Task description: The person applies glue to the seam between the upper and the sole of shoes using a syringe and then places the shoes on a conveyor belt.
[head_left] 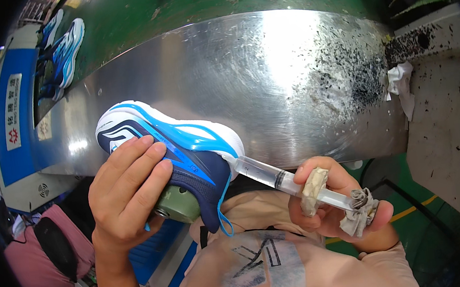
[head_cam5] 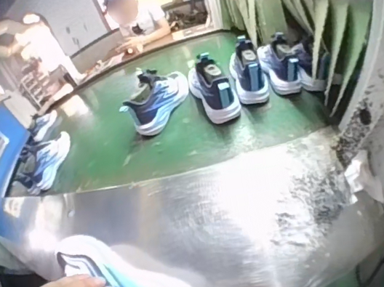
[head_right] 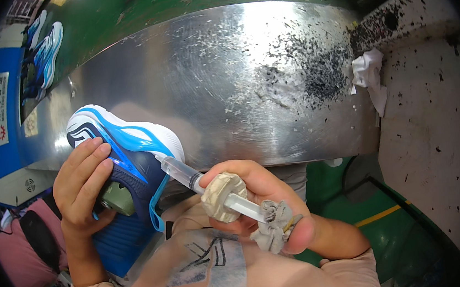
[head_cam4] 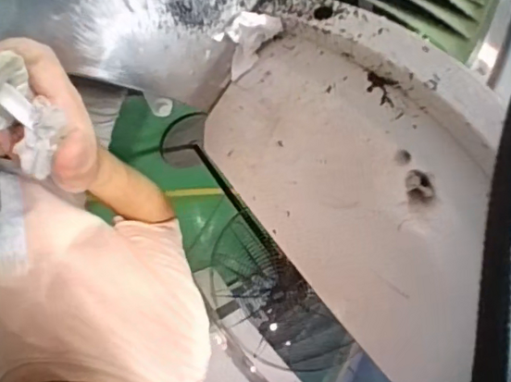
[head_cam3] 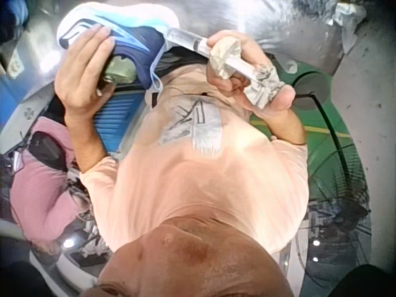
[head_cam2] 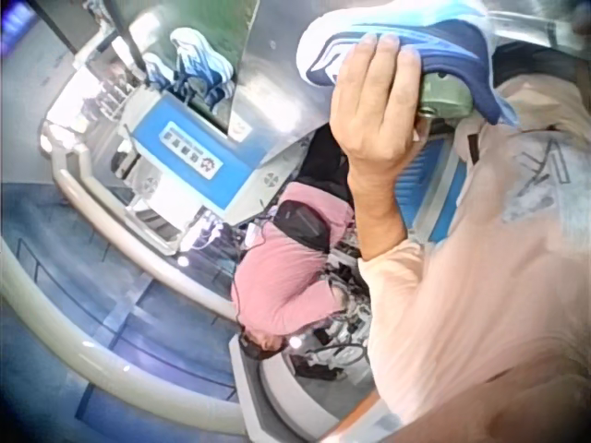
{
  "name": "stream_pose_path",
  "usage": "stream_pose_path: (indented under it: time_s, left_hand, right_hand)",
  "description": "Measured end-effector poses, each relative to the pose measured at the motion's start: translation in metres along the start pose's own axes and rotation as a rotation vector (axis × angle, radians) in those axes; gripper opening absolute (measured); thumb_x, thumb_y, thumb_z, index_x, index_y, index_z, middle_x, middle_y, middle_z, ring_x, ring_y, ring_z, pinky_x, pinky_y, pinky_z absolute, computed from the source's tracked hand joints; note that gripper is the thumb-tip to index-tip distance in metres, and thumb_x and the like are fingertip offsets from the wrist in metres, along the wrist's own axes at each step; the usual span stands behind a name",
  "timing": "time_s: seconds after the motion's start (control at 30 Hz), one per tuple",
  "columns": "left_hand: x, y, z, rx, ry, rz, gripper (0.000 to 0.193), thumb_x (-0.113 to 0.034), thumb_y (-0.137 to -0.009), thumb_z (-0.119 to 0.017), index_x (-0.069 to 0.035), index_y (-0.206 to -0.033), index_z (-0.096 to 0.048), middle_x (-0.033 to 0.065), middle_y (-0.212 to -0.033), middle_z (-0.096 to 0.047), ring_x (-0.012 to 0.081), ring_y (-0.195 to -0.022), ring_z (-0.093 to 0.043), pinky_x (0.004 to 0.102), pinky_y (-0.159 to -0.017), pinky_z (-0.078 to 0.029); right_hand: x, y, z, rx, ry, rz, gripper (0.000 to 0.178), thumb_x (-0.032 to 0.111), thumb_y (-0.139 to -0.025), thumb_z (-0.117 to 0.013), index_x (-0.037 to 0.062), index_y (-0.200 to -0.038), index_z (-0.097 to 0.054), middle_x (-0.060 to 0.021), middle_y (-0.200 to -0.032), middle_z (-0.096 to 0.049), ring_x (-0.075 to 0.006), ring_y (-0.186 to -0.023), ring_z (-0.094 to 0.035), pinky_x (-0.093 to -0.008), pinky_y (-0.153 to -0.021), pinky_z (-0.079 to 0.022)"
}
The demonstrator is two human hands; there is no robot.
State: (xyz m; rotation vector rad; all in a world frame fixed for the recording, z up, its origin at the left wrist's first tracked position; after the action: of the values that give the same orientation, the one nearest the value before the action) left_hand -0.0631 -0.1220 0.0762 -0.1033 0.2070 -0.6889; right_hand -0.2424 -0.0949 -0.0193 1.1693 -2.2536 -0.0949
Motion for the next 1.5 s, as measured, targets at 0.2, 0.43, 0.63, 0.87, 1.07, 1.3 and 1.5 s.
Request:
stream_pose_path:
  time_s: [0.2, 0.43, 0.63, 0.87, 1.07, 1.3, 1.5]
  left_hand:
    - [0.007, -0.024, -0.003, 0.079, 0.034, -0.074, 0.049, -0.005, -0.055, -0.072, 0.003, -0.102, -0.063, 0.0171, -0.101, -0.065, 0.0349, -0.094, -0.064, 0.0406, -0.081, -0.052]
    - [0.01, -0.054, -0.01, 0.228, -0.005, -0.204, 0.065, -0.032, -0.061, -0.08, 0.0, -0.113, -0.06, 0.0133, -0.09, -0.061, 0.031, -0.075, -0.061, 0.0384, -0.064, -0.049]
    - [0.003, -0.058, -0.022, 0.197, -0.004, 0.072, 0.048, -0.025, -0.073, -0.073, 0.003, -0.109, -0.06, 0.0157, -0.078, -0.059, 0.0309, -0.066, -0.058, 0.0365, -0.059, -0.046]
    - [-0.012, -0.055, -0.018, 0.041, 0.047, 0.388, 0.035, -0.014, -0.083, -0.063, 0.008, -0.111, -0.056, 0.0216, -0.076, -0.061, 0.0373, -0.063, -0.06, 0.0396, -0.058, -0.047]
    - [-0.016, -0.062, -0.02, 0.009, 0.077, 0.571, 0.022, -0.014, -0.09, -0.054, 0.004, -0.102, -0.057, 0.0237, -0.069, -0.06, 0.0418, -0.062, -0.059, 0.0455, -0.054, -0.043]
    - [-0.011, -0.066, -0.015, 0.053, 0.058, 0.633, 0.024, -0.02, -0.093, -0.05, 0.002, -0.089, -0.058, 0.0238, -0.062, -0.057, 0.043, -0.06, -0.057, 0.0483, -0.055, -0.04]
    - [0.004, -0.058, -0.018, 0.021, 0.15, 0.675, 0.031, -0.024, -0.094, -0.049, 0.003, -0.08, -0.058, 0.0238, -0.058, -0.055, 0.0431, -0.059, -0.056, 0.049, -0.057, -0.041]
  right_hand:
    - [-0.009, 0.004, 0.005, -0.031, -0.088, 0.146, 0.122, 0.083, -0.057, -0.059, -0.0032, -0.136, -0.028, -0.0035, -0.096, -0.044, -0.0071, -0.072, -0.04, -0.0198, -0.059, -0.033]
    - [-0.006, 0.001, 0.002, -0.144, -0.08, 0.239, 0.121, 0.091, -0.058, -0.05, -0.0008, -0.134, -0.027, -0.0034, -0.074, -0.047, -0.003, -0.059, -0.032, -0.0136, -0.053, -0.027]
    - [-0.001, 0.011, 0.013, -0.124, -0.158, 0.379, 0.115, 0.081, -0.067, -0.055, -0.0058, -0.137, -0.028, -0.0045, -0.102, -0.046, -0.0074, -0.079, -0.042, -0.0213, -0.067, -0.037]
    - [-0.002, 0.021, -0.002, -0.1, -0.144, 0.431, 0.111, 0.075, -0.069, -0.06, -0.0051, -0.138, -0.025, -0.0039, -0.103, -0.044, -0.0078, -0.084, -0.04, -0.0223, -0.074, -0.035]
    - [-0.009, 0.022, -0.019, -0.063, -0.097, 0.496, 0.109, 0.063, -0.072, -0.07, -0.0035, -0.141, -0.019, -0.0045, -0.104, -0.043, -0.0077, -0.084, -0.039, -0.0224, -0.072, -0.036]
    - [-0.028, 0.025, -0.033, -0.007, 0.288, 0.613, 0.102, 0.046, -0.072, -0.078, -0.0001, -0.142, -0.02, -0.0097, -0.116, -0.046, -0.0138, -0.094, -0.051, -0.0252, -0.076, -0.047]
    - [-0.038, 0.027, -0.041, -0.096, 0.356, 0.524, 0.101, 0.059, -0.07, -0.07, -0.0008, -0.138, -0.026, -0.0087, -0.11, -0.046, -0.0146, -0.091, -0.05, -0.0263, -0.073, -0.044]
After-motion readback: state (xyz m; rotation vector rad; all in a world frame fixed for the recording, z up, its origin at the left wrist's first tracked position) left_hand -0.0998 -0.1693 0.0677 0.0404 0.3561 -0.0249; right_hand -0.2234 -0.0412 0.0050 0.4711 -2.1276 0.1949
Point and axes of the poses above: each hand's wrist, its own y-axis away from the middle knuckle, its own z-axis out of the back of the hand, x = y × z, the point moved 8 cm from there along -y, towards the middle knuckle
